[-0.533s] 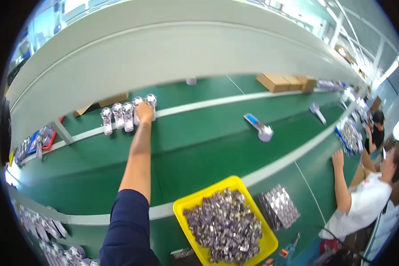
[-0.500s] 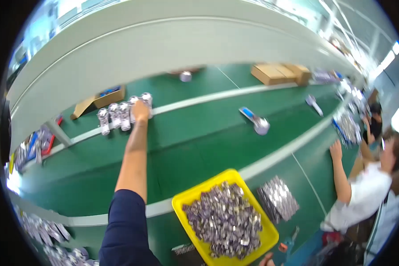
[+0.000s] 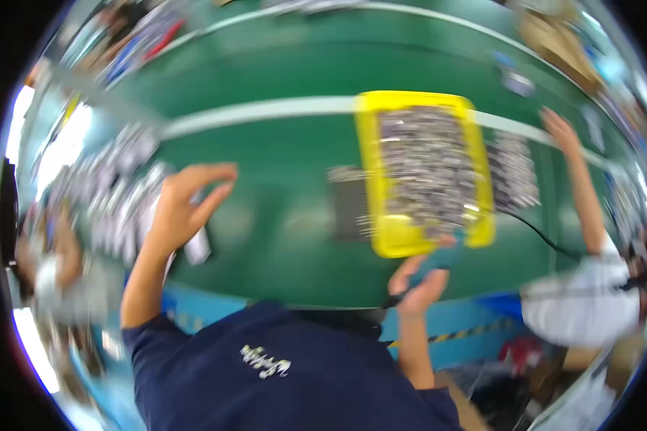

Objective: The person assembles internal components of handheld fans by securing circuit boards, fan blade components, and plastic parts into the handheld fan housing with screws, using an electric screwdriver.

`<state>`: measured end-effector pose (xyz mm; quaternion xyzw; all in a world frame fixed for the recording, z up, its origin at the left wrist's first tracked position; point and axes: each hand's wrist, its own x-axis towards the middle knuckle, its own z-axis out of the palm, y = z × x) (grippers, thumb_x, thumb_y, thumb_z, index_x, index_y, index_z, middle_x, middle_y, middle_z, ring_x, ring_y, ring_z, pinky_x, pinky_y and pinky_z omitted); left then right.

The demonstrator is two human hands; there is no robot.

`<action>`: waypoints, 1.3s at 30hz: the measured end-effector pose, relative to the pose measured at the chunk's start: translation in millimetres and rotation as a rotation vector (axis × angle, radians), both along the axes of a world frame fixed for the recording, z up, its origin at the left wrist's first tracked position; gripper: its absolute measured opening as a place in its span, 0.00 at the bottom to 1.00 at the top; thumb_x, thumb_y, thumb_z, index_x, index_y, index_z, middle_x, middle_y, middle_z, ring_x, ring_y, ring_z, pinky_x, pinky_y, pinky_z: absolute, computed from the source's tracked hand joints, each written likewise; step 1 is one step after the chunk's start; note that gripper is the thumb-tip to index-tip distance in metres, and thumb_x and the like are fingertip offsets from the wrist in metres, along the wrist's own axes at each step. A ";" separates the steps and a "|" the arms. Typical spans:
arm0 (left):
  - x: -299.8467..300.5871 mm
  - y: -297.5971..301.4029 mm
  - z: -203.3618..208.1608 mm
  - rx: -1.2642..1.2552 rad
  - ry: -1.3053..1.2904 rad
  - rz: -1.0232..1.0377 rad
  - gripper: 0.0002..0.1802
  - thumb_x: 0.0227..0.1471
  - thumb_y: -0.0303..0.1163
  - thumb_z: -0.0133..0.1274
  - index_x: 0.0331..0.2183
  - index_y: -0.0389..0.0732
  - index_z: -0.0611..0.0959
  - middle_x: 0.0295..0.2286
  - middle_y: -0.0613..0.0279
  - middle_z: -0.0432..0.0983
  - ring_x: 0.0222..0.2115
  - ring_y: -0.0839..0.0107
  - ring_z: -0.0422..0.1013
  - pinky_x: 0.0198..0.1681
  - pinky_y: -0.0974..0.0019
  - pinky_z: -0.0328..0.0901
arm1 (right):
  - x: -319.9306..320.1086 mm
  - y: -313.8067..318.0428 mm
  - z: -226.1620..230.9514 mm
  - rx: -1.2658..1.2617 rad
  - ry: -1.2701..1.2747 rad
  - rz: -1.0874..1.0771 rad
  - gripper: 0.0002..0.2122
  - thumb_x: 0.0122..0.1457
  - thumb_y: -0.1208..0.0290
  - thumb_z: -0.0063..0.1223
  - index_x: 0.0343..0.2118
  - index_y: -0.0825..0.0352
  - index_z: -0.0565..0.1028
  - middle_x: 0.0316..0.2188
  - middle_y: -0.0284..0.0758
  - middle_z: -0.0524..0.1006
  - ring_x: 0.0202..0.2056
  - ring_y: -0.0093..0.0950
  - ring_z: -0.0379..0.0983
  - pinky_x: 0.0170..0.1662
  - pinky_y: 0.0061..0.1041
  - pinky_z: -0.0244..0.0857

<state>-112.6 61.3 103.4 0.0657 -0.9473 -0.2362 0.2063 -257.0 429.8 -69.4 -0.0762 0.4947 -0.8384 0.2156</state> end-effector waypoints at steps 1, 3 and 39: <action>36.0 -4.6 -0.5 0.087 0.027 0.252 0.14 0.50 0.26 0.59 0.42 0.37 0.83 0.33 0.55 0.80 0.34 0.64 0.77 0.40 0.64 0.69 | 2.6 -21.5 30.5 -0.009 -0.034 -0.138 0.30 0.63 0.38 0.40 0.60 0.55 0.60 0.21 0.28 0.69 0.13 0.20 0.60 0.13 0.19 0.53; 116.6 -9.5 -22.4 0.178 0.109 0.645 0.17 0.49 0.26 0.60 0.44 0.38 0.82 0.29 0.60 0.77 0.30 0.70 0.73 0.37 0.67 0.67 | -4.3 -18.1 14.5 -0.085 -0.046 -0.085 0.28 0.67 0.42 0.35 0.63 0.55 0.57 0.23 0.29 0.68 0.14 0.18 0.59 0.13 0.17 0.53; -4.6 30.5 -106.5 0.118 -0.072 0.105 0.10 0.47 0.16 0.56 0.35 0.34 0.83 0.32 0.55 0.77 0.31 0.58 0.76 0.34 0.63 0.70 | -153.9 -107.7 104.2 1.019 0.824 0.195 0.32 0.51 0.78 0.58 0.61 0.67 0.62 0.43 0.42 0.78 0.41 0.35 0.78 0.48 0.29 0.69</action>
